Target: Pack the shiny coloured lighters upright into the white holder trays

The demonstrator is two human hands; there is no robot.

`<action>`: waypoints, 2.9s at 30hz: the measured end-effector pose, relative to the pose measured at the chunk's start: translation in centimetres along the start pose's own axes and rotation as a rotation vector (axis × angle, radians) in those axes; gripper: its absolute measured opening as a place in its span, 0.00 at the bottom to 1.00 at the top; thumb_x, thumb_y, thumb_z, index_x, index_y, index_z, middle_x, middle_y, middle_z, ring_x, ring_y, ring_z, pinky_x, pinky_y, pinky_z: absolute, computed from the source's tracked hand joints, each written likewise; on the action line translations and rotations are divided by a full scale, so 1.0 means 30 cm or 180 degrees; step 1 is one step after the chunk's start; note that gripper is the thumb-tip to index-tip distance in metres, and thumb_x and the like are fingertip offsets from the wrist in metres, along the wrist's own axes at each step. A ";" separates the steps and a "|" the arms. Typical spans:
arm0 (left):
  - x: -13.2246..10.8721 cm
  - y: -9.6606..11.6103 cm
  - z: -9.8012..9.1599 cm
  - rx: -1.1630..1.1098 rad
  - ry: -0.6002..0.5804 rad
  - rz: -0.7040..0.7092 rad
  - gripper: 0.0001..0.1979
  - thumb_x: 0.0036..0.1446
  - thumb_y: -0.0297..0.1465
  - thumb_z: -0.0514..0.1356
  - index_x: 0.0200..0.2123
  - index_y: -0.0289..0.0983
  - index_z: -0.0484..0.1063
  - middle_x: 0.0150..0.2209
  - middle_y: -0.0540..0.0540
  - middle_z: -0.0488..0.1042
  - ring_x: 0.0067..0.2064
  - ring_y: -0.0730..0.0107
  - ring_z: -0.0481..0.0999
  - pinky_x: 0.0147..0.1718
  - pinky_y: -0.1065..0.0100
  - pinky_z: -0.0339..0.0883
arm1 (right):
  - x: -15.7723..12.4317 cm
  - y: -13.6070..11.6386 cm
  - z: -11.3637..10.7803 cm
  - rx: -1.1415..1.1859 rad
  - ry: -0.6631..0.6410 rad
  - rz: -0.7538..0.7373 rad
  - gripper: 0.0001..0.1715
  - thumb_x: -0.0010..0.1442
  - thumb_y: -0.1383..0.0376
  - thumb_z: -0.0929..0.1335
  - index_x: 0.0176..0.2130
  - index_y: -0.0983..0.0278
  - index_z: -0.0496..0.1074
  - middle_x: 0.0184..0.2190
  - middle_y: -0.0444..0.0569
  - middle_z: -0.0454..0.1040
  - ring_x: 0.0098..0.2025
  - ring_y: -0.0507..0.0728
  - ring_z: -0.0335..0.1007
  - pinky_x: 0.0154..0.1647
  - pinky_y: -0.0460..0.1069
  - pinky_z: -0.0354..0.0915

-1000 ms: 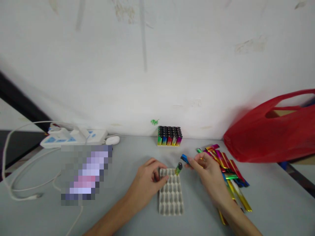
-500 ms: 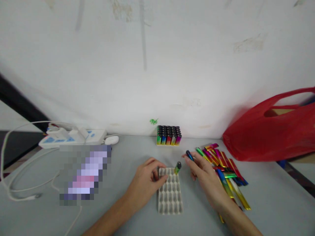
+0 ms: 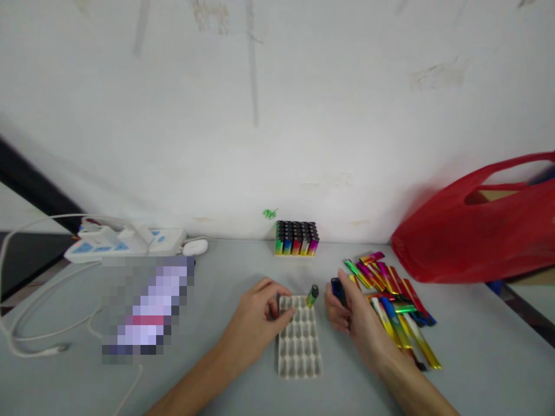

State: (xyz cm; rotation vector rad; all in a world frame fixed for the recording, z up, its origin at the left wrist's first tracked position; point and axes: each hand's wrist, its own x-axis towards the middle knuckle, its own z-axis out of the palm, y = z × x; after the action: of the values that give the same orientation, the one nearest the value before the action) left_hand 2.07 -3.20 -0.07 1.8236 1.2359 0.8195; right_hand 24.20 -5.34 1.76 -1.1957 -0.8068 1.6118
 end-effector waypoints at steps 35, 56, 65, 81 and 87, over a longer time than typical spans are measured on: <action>0.002 -0.005 -0.002 0.0033 -0.0055 -0.0018 0.06 0.62 0.32 0.69 0.43 0.41 0.83 0.36 0.51 0.73 0.30 0.69 0.73 0.29 0.69 0.64 | 0.010 0.035 -0.024 0.0058 0.0096 0.0526 0.34 0.61 0.37 0.68 0.23 0.58 0.56 0.19 0.32 0.43 0.21 0.47 0.30 0.20 0.45 0.31; 0.005 -0.009 0.002 0.0058 -0.0043 0.0018 0.06 0.62 0.30 0.69 0.43 0.41 0.83 0.36 0.51 0.73 0.30 0.70 0.73 0.32 0.69 0.65 | -0.002 0.044 0.003 -0.0292 0.0260 0.0525 0.29 0.62 0.40 0.65 0.24 0.57 0.55 0.19 0.34 0.44 0.21 0.49 0.33 0.20 0.47 0.33; 0.001 -0.014 0.000 0.0019 -0.0082 0.0012 0.07 0.61 0.31 0.69 0.43 0.40 0.83 0.37 0.50 0.74 0.31 0.69 0.73 0.31 0.69 0.65 | -0.010 0.018 0.003 -0.0880 0.0511 -0.1097 0.29 0.74 0.37 0.64 0.47 0.59 0.73 0.25 0.39 0.62 0.25 0.54 0.56 0.26 0.49 0.53; -0.001 -0.011 0.001 0.0070 -0.0080 0.0023 0.07 0.62 0.31 0.69 0.43 0.40 0.83 0.36 0.50 0.73 0.31 0.68 0.74 0.30 0.69 0.65 | -0.026 0.006 -0.021 -0.1008 0.0303 -0.1879 0.13 0.66 0.52 0.79 0.47 0.55 0.85 0.44 0.49 0.83 0.48 0.63 0.77 0.53 0.55 0.69; 0.001 -0.014 0.003 0.0062 -0.0079 0.0020 0.08 0.62 0.31 0.68 0.45 0.39 0.83 0.36 0.50 0.73 0.31 0.68 0.73 0.30 0.69 0.64 | -0.024 0.018 -0.005 -0.1743 0.0386 -0.2055 0.11 0.66 0.56 0.79 0.48 0.54 0.85 0.45 0.48 0.84 0.50 0.64 0.76 0.55 0.56 0.67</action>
State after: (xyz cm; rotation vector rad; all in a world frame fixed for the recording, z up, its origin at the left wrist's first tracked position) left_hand 1.95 -3.10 -0.49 1.8487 1.2268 0.7886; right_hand 24.24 -6.20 1.48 -1.2074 -1.4348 0.8027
